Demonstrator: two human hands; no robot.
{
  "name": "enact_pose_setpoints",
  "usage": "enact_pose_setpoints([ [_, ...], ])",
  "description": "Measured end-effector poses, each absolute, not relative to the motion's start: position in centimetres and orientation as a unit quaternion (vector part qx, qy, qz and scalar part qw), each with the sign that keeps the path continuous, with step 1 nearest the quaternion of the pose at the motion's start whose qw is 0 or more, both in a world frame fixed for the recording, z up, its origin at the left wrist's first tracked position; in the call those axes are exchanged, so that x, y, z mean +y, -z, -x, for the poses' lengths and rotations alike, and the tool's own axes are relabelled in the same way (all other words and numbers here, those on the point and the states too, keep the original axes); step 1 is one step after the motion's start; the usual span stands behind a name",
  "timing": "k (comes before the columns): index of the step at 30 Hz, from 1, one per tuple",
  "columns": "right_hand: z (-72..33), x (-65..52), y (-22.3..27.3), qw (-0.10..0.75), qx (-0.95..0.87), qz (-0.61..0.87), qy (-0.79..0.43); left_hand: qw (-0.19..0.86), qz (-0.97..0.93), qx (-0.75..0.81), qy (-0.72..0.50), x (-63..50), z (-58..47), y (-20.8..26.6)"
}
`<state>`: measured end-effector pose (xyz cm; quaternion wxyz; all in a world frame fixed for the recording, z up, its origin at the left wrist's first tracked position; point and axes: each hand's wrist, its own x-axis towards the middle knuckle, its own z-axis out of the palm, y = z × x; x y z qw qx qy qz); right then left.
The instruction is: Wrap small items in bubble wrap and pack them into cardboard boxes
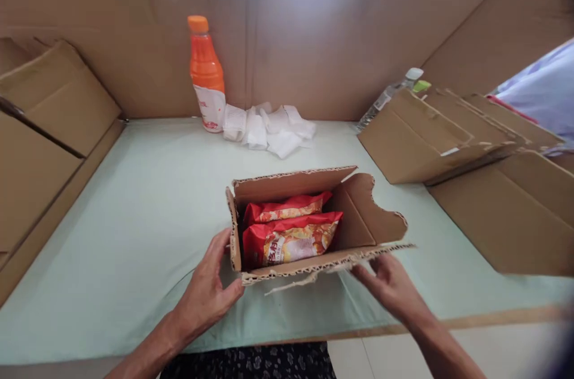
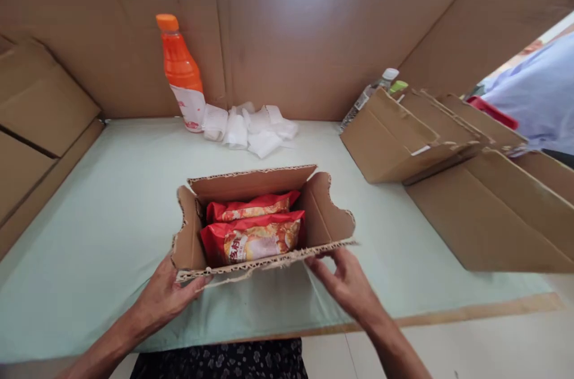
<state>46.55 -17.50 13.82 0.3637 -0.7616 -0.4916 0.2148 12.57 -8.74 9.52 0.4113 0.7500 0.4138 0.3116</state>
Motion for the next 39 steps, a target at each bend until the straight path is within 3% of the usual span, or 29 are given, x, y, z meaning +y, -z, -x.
enact_pose_setpoints([
  [4,-44.2,-13.1,-12.1,0.351,-0.539,0.719,-0.263,0.419,-0.699,0.464,-0.348,-5.6,-11.9,-9.5],
  [13,-33.8,5.4,-9.1,0.437,-0.661,0.488,-0.366,0.338,-0.541,0.571,-0.516,8.4,-3.5,-9.6],
  [18,-33.4,11.2,-8.0,0.4,-0.719,0.503,-0.266,0.344,-0.526,0.565,-0.534,12.9,-2.1,-8.5],
  [21,-34.6,14.6,-9.1,0.334,-0.755,0.541,-0.161,0.334,-0.539,0.579,-0.513,13.7,-2.2,-6.9],
  [24,-34.9,18.3,-10.4,0.177,-0.806,0.564,-0.036,0.31,-0.542,0.596,-0.505,13.6,-2.2,-5.8],
  [26,-34.8,20.5,-10.9,0.089,-0.814,0.574,0.002,0.304,-0.538,0.601,-0.507,13.5,-2.2,-5.6],
  [29,-35.4,22.4,-11.0,0.035,-0.8,0.599,0.016,0.299,-0.539,0.607,-0.501,13.3,-2.3,-5.8],
  [36,-40.2,19.4,-11.7,0.049,-0.733,0.678,0.016,0.294,-0.545,0.594,-0.515,13.2,-2.3,-5.8],
  [39,-39.6,16.7,-11.3,0.155,-0.739,0.655,-0.029,0.311,-0.552,0.587,-0.505,13.5,-2.3,-5.9],
])
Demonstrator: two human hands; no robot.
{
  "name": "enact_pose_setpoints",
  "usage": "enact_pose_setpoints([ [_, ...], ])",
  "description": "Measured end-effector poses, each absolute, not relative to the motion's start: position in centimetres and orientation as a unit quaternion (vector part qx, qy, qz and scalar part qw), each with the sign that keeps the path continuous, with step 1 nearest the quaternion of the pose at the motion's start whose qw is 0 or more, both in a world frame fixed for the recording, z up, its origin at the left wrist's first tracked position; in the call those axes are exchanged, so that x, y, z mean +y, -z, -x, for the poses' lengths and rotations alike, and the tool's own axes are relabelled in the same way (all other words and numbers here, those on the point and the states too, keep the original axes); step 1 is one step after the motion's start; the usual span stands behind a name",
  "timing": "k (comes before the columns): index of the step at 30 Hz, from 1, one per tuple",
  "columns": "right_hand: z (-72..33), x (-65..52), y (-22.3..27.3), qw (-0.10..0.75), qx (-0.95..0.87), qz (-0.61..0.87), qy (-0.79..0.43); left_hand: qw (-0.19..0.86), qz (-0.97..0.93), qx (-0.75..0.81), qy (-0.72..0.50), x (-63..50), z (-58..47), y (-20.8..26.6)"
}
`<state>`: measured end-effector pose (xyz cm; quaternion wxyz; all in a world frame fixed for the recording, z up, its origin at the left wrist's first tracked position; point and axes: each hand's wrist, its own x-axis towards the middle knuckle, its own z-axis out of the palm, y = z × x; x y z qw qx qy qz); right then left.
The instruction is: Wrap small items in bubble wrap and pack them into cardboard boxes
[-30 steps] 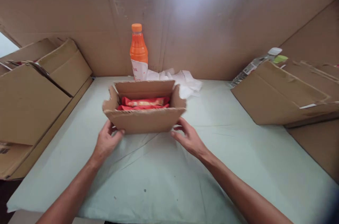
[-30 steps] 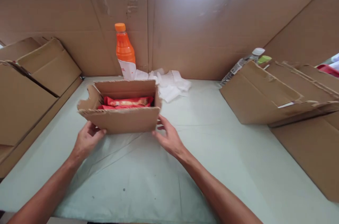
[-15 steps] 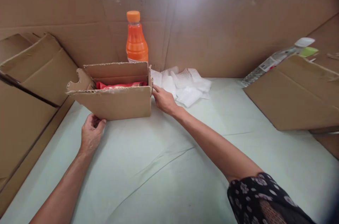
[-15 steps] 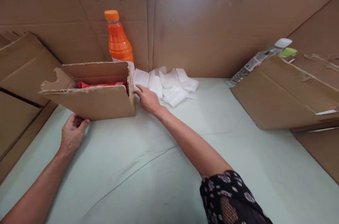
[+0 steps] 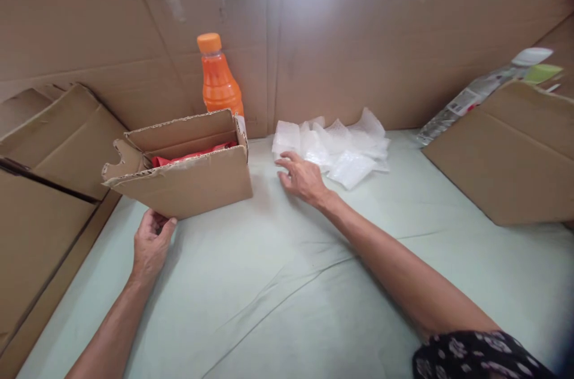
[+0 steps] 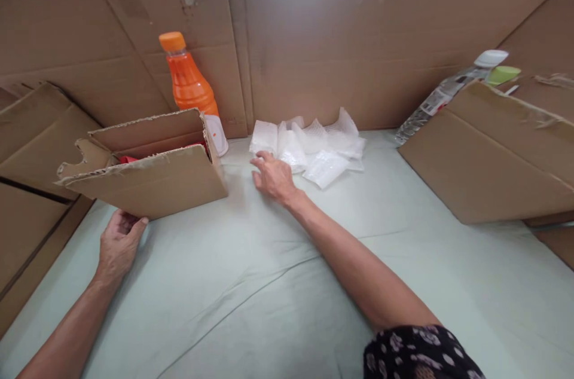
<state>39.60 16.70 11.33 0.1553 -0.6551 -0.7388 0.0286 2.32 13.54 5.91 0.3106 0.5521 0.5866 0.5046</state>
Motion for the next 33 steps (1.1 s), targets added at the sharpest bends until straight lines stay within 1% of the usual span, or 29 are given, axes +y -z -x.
enact_pose_setpoints([
  [2,-38.0,15.4,-10.5,0.253,-0.755,0.595,-0.109,0.316,-0.561,0.584,-0.495,13.8,-2.6,-6.1],
  [4,-36.3,14.6,-9.5,0.319,-0.76,0.539,-0.174,0.317,-0.571,0.584,-0.482,14.2,-3.0,-6.4],
  [6,-35.1,14.2,-8.5,0.359,-0.75,0.522,-0.192,0.309,-0.578,0.589,-0.473,14.5,-3.6,-6.6],
  [9,-34.7,14.1,-7.1,0.405,-0.723,0.528,-0.186,0.283,-0.593,0.599,-0.457,15.3,-4.5,-6.9],
  [13,-35.7,14.4,-6.0,0.44,-0.688,0.54,-0.203,0.26,-0.615,0.608,-0.43,16.8,-5.8,-7.0],
  [15,-36.3,14.5,-6.1,0.444,-0.681,0.55,-0.191,0.246,-0.616,0.617,-0.423,17.3,-6.1,-6.8],
  [17,-37.2,14.7,-6.7,0.422,-0.693,0.572,-0.124,0.243,-0.6,0.624,-0.438,17.6,-6.2,-6.4],
  [19,-38.2,15.1,-7.5,0.363,-0.706,0.607,-0.033,0.254,-0.571,0.624,-0.469,17.7,-6.1,-6.0],
  [21,-39.2,15.7,-8.2,0.29,-0.707,0.644,0.022,0.265,-0.548,0.62,-0.496,17.6,-6.0,-5.8],
  [23,-40.0,16.4,-8.6,0.243,-0.703,0.668,0.024,0.271,-0.538,0.615,-0.509,17.5,-5.9,-5.7],
  [25,-40.5,16.7,-9.1,0.255,-0.699,0.668,0.013,0.275,-0.533,0.61,-0.517,17.5,-5.9,-5.6],
  [27,-40.6,16.4,-9.9,0.33,-0.693,0.641,0.009,0.275,-0.532,0.607,-0.522,17.6,-5.9,-5.5],
  [29,-40.6,15.3,-11.5,0.447,-0.671,0.591,-0.003,0.256,-0.531,0.612,-0.528,17.7,-5.9,-5.5],
  [31,-40.5,13.4,-13.7,0.567,-0.63,0.53,-0.039,0.218,-0.526,0.62,-0.539,17.8,-5.9,-5.7],
  [33,-40.4,10.9,-16.3,0.652,-0.585,0.473,-0.09,0.178,-0.518,0.626,-0.556,17.5,-6.0,-6.1],
])
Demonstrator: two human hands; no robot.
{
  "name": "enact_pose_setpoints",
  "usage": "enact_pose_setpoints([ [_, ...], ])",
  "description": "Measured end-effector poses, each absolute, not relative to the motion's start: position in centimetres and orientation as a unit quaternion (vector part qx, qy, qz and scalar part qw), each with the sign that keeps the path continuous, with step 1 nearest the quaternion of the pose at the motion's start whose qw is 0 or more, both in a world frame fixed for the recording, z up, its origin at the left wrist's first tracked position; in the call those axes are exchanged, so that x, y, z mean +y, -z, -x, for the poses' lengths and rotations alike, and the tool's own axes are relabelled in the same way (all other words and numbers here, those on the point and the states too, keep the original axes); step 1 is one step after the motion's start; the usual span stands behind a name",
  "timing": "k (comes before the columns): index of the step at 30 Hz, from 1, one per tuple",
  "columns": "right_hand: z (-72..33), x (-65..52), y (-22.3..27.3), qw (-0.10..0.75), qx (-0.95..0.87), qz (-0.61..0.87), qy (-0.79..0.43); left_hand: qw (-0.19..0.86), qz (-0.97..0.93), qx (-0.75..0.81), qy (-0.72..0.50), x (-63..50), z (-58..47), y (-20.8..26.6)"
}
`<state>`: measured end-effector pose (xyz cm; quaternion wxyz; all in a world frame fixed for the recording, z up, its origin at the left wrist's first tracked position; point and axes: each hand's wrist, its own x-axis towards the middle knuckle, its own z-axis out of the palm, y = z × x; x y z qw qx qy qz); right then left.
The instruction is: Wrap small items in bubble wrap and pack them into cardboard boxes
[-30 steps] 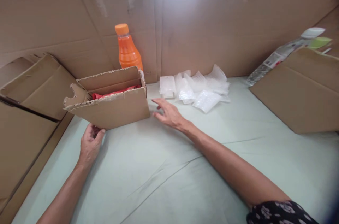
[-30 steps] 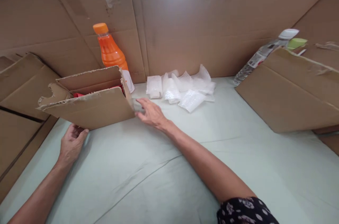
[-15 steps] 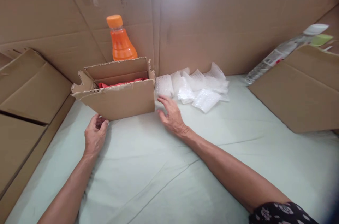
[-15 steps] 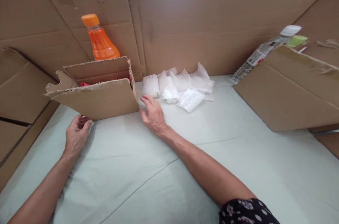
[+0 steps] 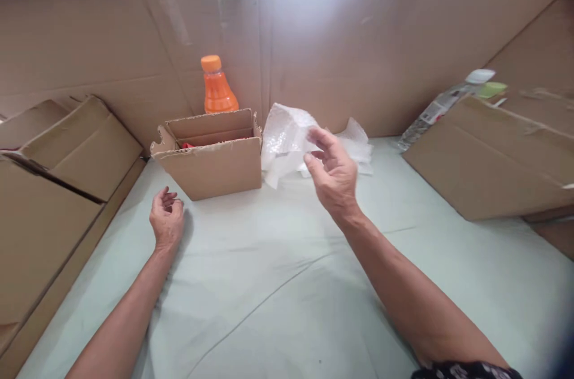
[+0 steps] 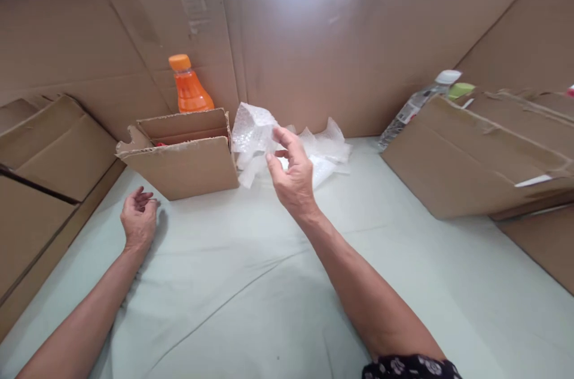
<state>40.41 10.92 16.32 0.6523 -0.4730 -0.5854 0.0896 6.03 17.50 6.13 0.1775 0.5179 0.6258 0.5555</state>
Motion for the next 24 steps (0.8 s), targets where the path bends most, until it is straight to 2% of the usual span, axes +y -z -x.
enact_pose_setpoints([
  [4,-40.5,5.4,-21.0,0.72,-0.534,0.406,-0.177,0.134,-0.55,0.601,-0.564,14.8,-7.7,-7.4],
  [6,-40.4,2.8,-22.8,0.726,-0.517,0.397,-0.219,0.175,-0.6,0.555,-0.549,12.1,-9.4,-8.1],
  [9,-39.9,-0.4,-24.5,0.717,-0.488,0.395,-0.302,0.355,-0.645,0.434,-0.52,7.2,-13.0,-9.4],
  [12,-38.8,-2.1,-24.6,0.71,-0.439,0.386,-0.393,0.564,-0.598,0.318,-0.473,2.9,-16.7,-10.6],
  [15,-38.0,-2.2,-22.4,0.717,-0.366,0.382,-0.454,0.709,-0.503,0.268,-0.416,-0.1,-19.5,-11.5],
  [18,-38.6,-1.2,-18.3,0.701,-0.33,0.436,-0.458,0.783,-0.421,0.283,-0.36,-2.1,-20.7,-11.9],
  [22,-40.6,-1.9,-13.0,0.632,-0.32,0.581,-0.4,0.789,-0.36,0.387,-0.313,-4.5,-19.4,-11.8],
  [24,-41.5,-4.0,-11.6,0.614,-0.321,0.608,-0.387,0.778,-0.346,0.426,-0.305,-5.9,-18.0,-11.5],
])
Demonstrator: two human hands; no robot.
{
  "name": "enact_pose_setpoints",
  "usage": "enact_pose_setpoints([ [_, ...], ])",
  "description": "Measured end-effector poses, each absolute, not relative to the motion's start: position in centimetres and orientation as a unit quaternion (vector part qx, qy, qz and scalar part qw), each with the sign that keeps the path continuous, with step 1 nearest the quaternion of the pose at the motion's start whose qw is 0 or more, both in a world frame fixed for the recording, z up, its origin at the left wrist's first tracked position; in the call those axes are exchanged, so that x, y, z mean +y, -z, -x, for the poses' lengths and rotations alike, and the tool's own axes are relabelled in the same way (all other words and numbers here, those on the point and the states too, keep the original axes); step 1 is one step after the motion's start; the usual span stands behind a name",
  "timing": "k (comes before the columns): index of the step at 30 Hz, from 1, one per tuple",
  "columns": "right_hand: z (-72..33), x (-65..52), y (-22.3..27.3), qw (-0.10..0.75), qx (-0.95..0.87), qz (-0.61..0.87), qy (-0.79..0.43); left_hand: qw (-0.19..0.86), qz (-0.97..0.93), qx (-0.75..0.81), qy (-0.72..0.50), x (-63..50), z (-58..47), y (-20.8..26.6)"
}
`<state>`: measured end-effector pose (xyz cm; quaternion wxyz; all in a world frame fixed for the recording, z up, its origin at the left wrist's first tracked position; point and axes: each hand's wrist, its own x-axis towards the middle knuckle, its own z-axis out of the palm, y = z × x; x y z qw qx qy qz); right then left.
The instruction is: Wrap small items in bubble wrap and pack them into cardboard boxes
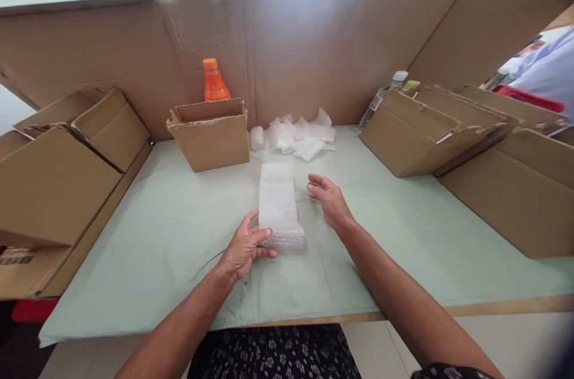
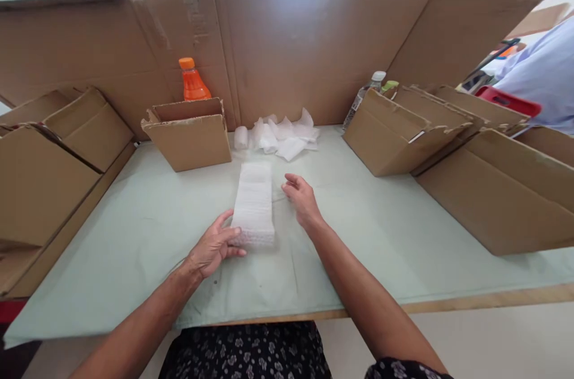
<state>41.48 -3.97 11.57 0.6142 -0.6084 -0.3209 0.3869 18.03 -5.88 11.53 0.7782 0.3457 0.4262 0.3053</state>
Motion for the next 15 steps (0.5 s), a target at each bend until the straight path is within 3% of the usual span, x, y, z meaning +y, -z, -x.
enact_pose_setpoints([
  [4,-42.3,-9.4,-10.7,0.504,-0.485,0.629,-0.338,0.763,-0.34,0.455,-0.308,-8.9,-15.6,-11.1],
  [10,-41.5,-13.5,-9.0,0.257,-0.751,0.594,-0.128,0.751,-0.326,0.464,-0.338,-10.6,-15.4,-11.0],
  [12,-40.5,-13.8,-8.6,0.238,-0.778,0.573,-0.096,0.752,-0.304,0.462,-0.358,-10.7,-15.6,-11.6],
  [15,-38.5,-13.8,-8.6,0.283,-0.787,0.538,-0.107,0.767,-0.298,0.424,-0.378,-11.3,-15.3,-13.1],
])
